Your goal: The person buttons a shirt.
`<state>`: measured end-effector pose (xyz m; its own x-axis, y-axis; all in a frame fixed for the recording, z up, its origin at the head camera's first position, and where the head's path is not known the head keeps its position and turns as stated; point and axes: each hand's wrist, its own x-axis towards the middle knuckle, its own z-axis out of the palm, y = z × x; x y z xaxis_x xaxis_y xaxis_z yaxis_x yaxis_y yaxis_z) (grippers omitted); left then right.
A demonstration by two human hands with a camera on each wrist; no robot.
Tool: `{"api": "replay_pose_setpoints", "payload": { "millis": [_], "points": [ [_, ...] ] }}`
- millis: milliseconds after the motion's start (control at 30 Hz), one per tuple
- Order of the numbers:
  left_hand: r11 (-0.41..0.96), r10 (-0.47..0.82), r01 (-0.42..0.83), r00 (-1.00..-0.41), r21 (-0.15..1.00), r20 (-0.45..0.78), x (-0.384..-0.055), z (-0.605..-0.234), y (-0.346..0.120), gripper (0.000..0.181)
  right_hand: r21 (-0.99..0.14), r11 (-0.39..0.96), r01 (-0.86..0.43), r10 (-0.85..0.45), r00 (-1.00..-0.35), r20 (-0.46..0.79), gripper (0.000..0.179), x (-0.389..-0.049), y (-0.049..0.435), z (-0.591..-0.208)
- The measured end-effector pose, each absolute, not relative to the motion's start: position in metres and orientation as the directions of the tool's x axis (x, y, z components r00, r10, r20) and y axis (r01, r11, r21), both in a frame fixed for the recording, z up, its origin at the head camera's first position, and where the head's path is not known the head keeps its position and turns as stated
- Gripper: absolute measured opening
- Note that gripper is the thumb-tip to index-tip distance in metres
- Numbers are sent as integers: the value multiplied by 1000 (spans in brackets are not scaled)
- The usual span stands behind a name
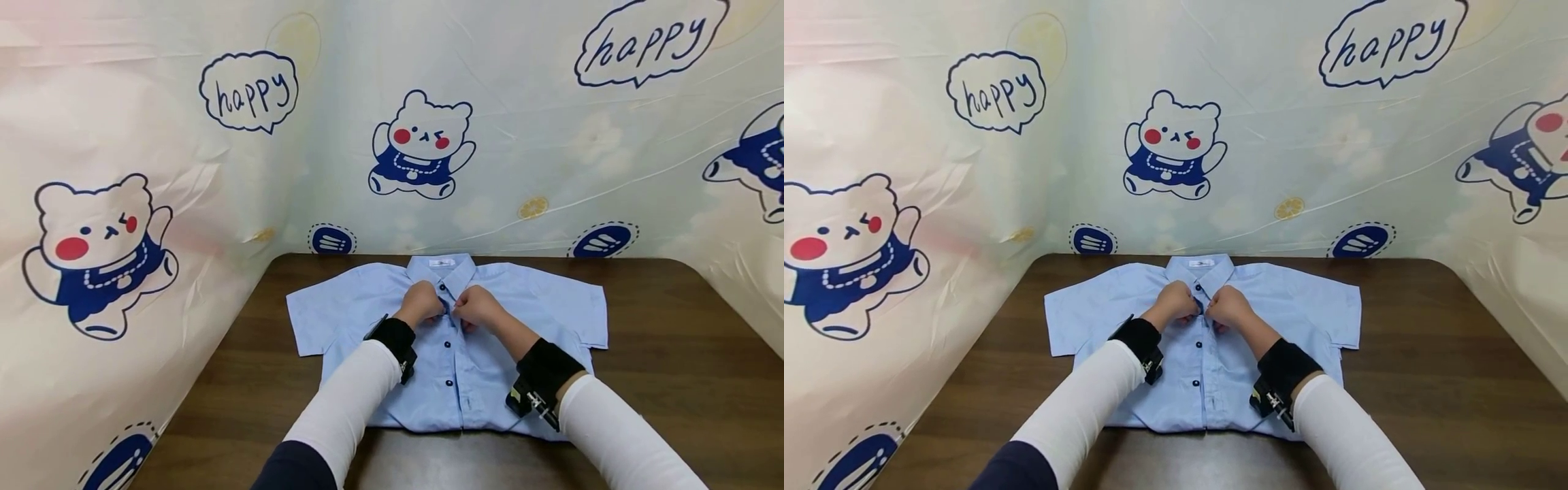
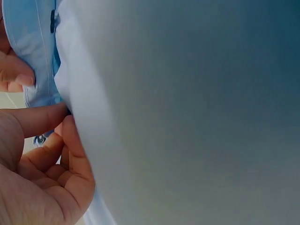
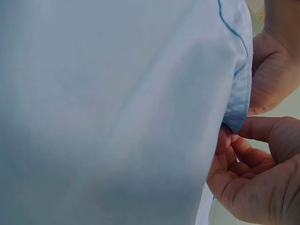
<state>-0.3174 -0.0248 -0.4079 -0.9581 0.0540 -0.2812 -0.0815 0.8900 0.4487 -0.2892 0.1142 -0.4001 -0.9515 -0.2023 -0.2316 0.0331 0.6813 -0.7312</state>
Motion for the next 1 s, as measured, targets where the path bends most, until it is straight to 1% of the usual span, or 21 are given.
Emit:
{"api": "replay_pose_setpoints", "payload": {
  "millis": [100,200,267,333,433,533,633,700,800,900,1000],
  "points": [
    [868,31,-118,-957,482,-289,-315,-409,-24,22,-736,676,38,-193,-955,-227,12,-289,114,-402],
    [805,5,-170,-956,569,-292,-311,-409,-26,23,-730,682,35,-180,-960,-214,12,-289,113,-402],
    [694,-14,-236,-949,680,-315,-308,-409,-28,22,-722,691,26,-171,-965,-199,12,-289,113,-400],
    [546,-11,-289,-941,786,-339,-304,-408,-31,21,-718,695,13,-169,-969,-181,13,-289,112,-398],
    [324,26,-345,-927,881,-373,-300,-405,-36,18,-719,695,-8,-168,-974,-151,13,-289,110,-395],
    [233,80,-349,-923,907,-376,-296,-403,-39,17,-729,685,-11,-164,-977,-139,13,-290,110,-394],
    [210,113,-352,-918,912,-380,-294,-404,-41,15,-735,679,-5,-164,-976,-145,13,-290,109,-393],
    [205,120,-351,-917,913,-380,-292,-405,-42,11,-736,677,-3,-168,-974,-150,14,-289,109,-393],
    [187,108,-350,-921,918,-374,-289,-406,-41,3,-740,673,-14,-177,-974,-142,14,-288,109,-395],
    [161,82,-346,-928,924,-362,-287,-407,-39,7,-746,666,-11,-177,-974,-143,14,-287,109,-395],
    [136,60,-345,-933,929,-355,-286,-408,-38,6,-748,664,-12,-187,-971,-151,13,-287,108,-395]
  ]
}}
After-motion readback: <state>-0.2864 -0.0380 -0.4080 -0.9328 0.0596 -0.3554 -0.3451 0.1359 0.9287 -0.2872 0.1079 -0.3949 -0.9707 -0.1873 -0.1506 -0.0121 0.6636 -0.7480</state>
